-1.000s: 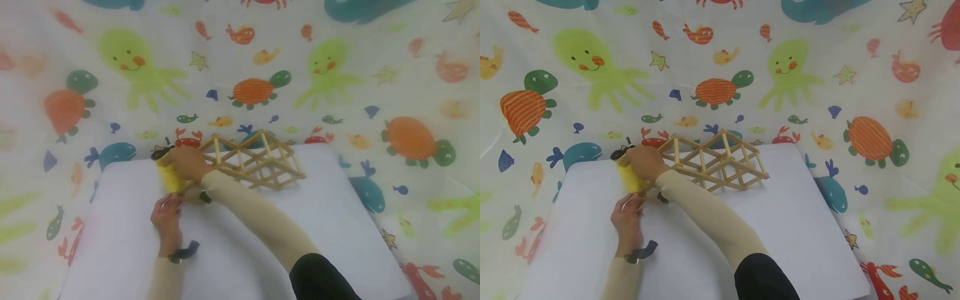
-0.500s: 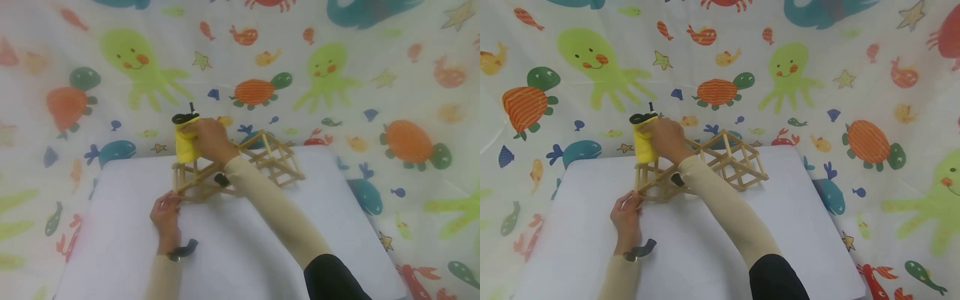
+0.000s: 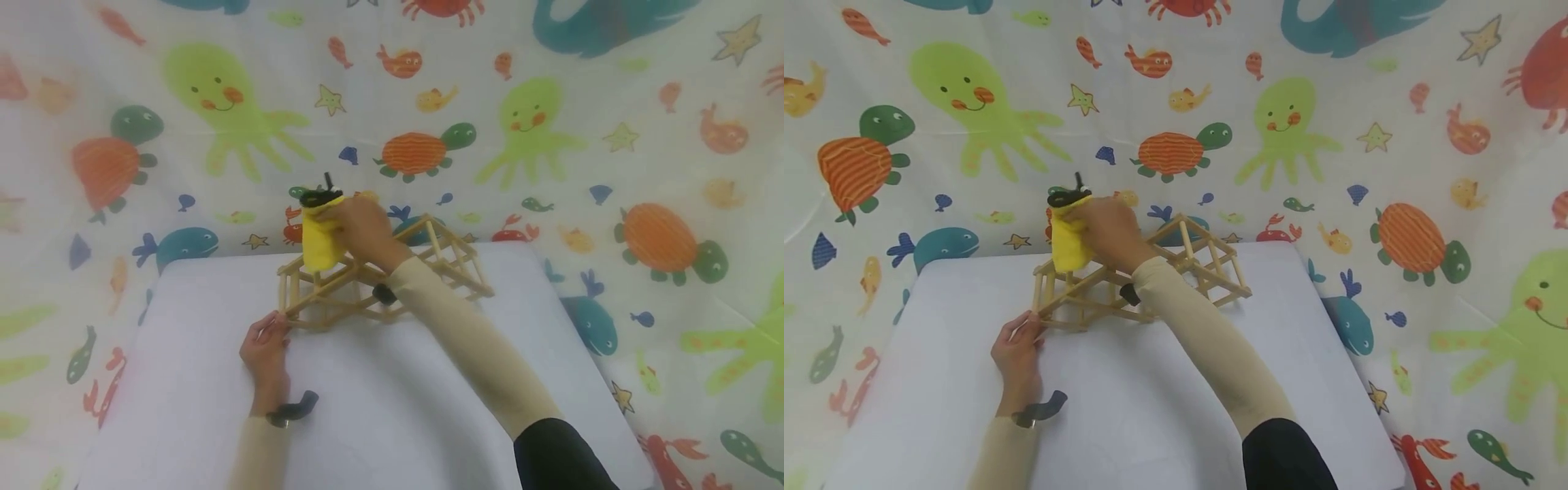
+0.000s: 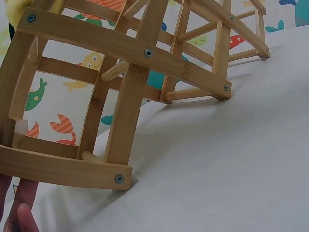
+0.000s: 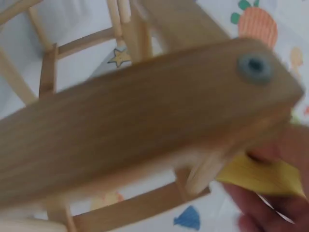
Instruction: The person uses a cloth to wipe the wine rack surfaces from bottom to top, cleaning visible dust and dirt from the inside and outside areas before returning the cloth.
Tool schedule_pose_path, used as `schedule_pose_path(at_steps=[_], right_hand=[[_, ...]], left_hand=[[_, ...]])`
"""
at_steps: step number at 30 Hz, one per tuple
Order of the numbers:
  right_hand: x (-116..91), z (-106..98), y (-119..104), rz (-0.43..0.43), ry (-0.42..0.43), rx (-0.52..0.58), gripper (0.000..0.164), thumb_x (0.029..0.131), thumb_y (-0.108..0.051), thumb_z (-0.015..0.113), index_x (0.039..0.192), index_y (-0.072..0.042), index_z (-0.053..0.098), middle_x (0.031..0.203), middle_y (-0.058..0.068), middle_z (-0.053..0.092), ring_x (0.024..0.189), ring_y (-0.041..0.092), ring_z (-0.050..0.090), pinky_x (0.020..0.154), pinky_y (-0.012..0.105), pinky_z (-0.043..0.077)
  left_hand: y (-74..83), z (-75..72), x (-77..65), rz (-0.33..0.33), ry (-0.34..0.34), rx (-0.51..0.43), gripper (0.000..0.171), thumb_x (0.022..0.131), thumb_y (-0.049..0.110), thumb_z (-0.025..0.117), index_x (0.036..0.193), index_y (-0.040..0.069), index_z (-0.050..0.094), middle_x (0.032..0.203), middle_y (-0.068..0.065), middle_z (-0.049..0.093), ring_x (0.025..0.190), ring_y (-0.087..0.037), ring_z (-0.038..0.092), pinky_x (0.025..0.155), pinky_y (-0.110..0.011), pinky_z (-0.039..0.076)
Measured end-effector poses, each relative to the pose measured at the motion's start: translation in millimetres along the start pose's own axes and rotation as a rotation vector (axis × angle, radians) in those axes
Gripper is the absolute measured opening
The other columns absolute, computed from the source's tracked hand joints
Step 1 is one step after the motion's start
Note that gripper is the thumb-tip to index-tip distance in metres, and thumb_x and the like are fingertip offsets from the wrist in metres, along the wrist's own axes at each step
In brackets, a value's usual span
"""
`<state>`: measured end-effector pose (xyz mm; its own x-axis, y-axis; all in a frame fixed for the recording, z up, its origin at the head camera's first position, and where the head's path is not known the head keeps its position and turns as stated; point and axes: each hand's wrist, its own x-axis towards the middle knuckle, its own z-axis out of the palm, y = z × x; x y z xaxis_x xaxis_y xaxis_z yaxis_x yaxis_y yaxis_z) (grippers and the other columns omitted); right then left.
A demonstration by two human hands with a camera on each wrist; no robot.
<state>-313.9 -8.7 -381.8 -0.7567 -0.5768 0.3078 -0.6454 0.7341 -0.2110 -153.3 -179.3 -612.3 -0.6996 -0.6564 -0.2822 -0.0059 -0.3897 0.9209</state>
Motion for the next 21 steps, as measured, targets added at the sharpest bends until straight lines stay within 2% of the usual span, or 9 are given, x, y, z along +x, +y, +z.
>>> schedule_pose_path(at_steps=[4, 6, 8, 10, 16, 18, 21], right_hand=[[-3, -12, 22, 0.112, 0.29, 0.096, 0.04, 0.091, -0.008, 0.074, 0.127, -0.025, 0.078, 0.114, 0.002, 0.082, 0.087, 0.024, 0.072, 0.078, 0.036, 0.056], [-6, -19, 32, 0.179, 0.35, 0.125, 0.043, 0.087, -0.007, 0.072, 0.126, -0.023, 0.079, 0.112, 0.004, 0.083, 0.083, 0.025, 0.07, 0.075, 0.038, 0.055], [-13, -22, 42, 0.234, 0.316, 0.153, 0.045, 0.086, -0.006, 0.072, 0.127, -0.022, 0.078, 0.114, 0.005, 0.082, 0.085, 0.026, 0.068, 0.078, 0.039, 0.054], [-21, -23, 49, 0.276, 0.239, 0.19, 0.046, 0.086, -0.007, 0.073, 0.129, -0.022, 0.077, 0.122, 0.004, 0.08, 0.095, 0.024, 0.069, 0.085, 0.037, 0.054], [-52, -13, 55, 0.401, 0.053, 0.372, 0.045, 0.094, -0.009, 0.076, 0.135, -0.027, 0.074, 0.137, 0.003, 0.074, 0.088, 0.022, 0.066, 0.075, 0.033, 0.056], [-60, -9, 56, 0.429, 0.0, 0.378, 0.043, 0.095, -0.013, 0.078, 0.135, -0.028, 0.074, 0.14, 0.004, 0.072, 0.088, 0.02, 0.064, 0.074, 0.03, 0.056], [-69, -3, 58, 0.446, -0.053, 0.392, 0.04, 0.094, -0.013, 0.08, 0.132, -0.022, 0.076, 0.137, 0.012, 0.071, 0.093, 0.021, 0.063, 0.074, 0.028, 0.057]], left_hand=[[-0.2, -1.6, -0.4, -0.001, -0.009, -0.004, 0.046, 0.083, 0.032, 0.092, 0.121, 0.01, 0.075, 0.102, 0.007, 0.083, 0.088, -0.006, 0.076, 0.066, -0.02, 0.054], [-0.1, -2.8, -0.3, -0.003, -0.011, -0.003, 0.047, 0.083, 0.033, 0.092, 0.12, 0.011, 0.074, 0.103, 0.007, 0.083, 0.089, -0.006, 0.076, 0.067, -0.02, 0.055], [0.1, -3.0, -0.4, -0.005, -0.014, 0.0, 0.047, 0.083, 0.033, 0.093, 0.12, 0.011, 0.074, 0.103, 0.007, 0.083, 0.089, -0.007, 0.076, 0.067, -0.02, 0.055], [0.6, -3.2, -0.6, -0.005, -0.013, 0.003, 0.046, 0.083, 0.033, 0.093, 0.12, 0.011, 0.074, 0.103, 0.007, 0.082, 0.089, -0.006, 0.075, 0.067, -0.02, 0.054], [3.3, -1.7, -0.2, -0.001, -0.025, 0.0, 0.046, 0.084, 0.032, 0.092, 0.12, 0.01, 0.074, 0.104, 0.006, 0.082, 0.088, -0.007, 0.074, 0.066, -0.02, 0.053], [1.8, -2.0, 1.7, 0.001, -0.027, -0.005, 0.046, 0.084, 0.032, 0.092, 0.12, 0.01, 0.074, 0.104, 0.006, 0.082, 0.088, -0.007, 0.075, 0.065, -0.02, 0.054], [-2.1, -2.2, 5.0, 0.002, -0.027, -0.016, 0.045, 0.083, 0.031, 0.093, 0.118, 0.01, 0.075, 0.103, 0.005, 0.083, 0.087, -0.007, 0.076, 0.064, -0.02, 0.054]])
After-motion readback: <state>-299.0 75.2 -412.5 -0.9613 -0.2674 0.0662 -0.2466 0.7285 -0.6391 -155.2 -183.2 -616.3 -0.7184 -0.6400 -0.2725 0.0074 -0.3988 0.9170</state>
